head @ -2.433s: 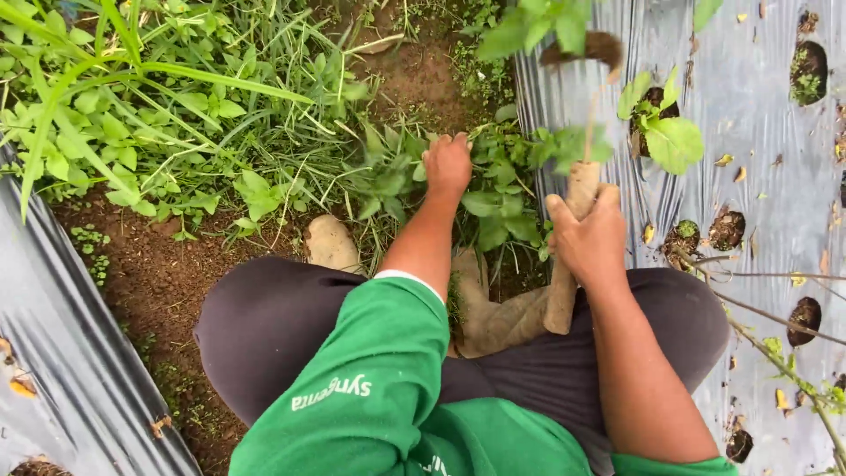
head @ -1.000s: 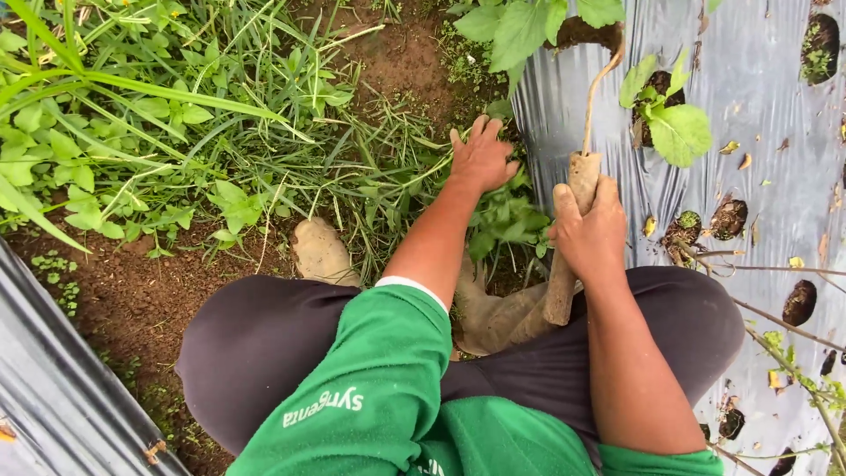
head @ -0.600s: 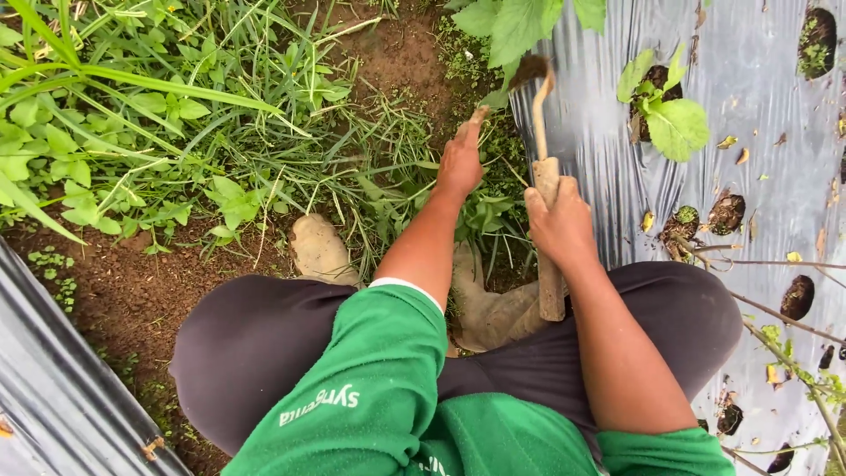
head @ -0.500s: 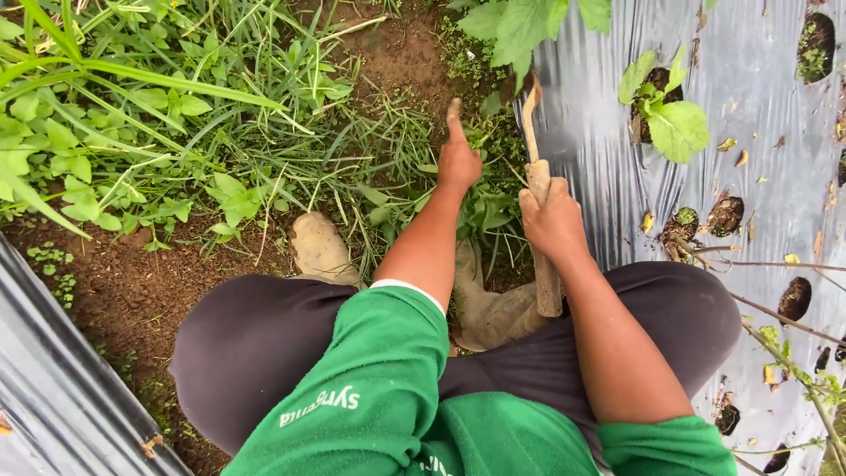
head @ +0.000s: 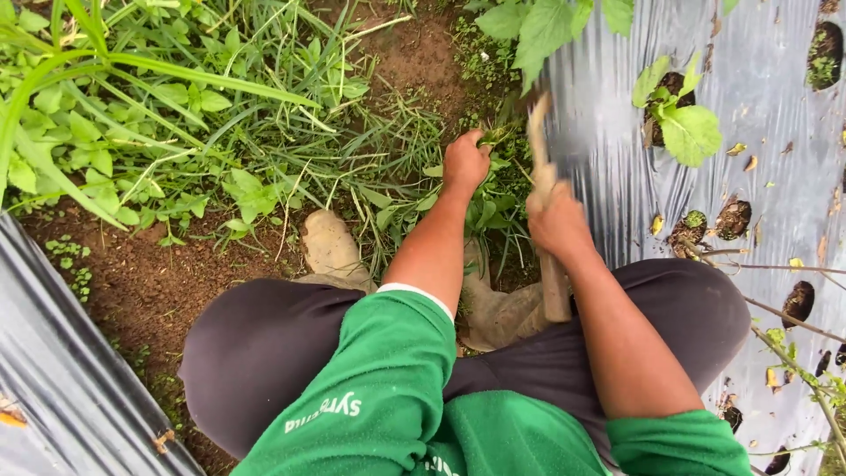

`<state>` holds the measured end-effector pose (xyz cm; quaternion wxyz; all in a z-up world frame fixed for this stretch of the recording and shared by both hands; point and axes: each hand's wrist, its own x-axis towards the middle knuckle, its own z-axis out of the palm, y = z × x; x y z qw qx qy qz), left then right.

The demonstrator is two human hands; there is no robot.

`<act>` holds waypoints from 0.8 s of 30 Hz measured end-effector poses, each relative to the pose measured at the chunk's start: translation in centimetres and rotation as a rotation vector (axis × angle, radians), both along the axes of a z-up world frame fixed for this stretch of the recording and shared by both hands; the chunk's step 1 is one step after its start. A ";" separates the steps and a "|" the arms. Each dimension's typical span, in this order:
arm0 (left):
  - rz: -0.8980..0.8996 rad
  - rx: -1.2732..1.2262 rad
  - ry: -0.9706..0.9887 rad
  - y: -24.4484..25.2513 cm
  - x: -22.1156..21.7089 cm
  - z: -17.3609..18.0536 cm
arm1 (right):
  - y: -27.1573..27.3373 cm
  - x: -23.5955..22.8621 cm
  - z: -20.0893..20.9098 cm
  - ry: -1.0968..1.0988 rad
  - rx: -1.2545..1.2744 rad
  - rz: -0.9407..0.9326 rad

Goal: Weeding a garden bed by cutting weeds with a sickle and pulling them out by hand.

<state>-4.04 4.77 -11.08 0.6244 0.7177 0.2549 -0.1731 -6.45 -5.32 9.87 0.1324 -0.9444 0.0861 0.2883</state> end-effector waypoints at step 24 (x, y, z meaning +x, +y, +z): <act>0.109 -0.007 0.073 -0.2 -1.1 -0.8 | -1.7 -0.9 -0.8 0.239 -0.003 -0.028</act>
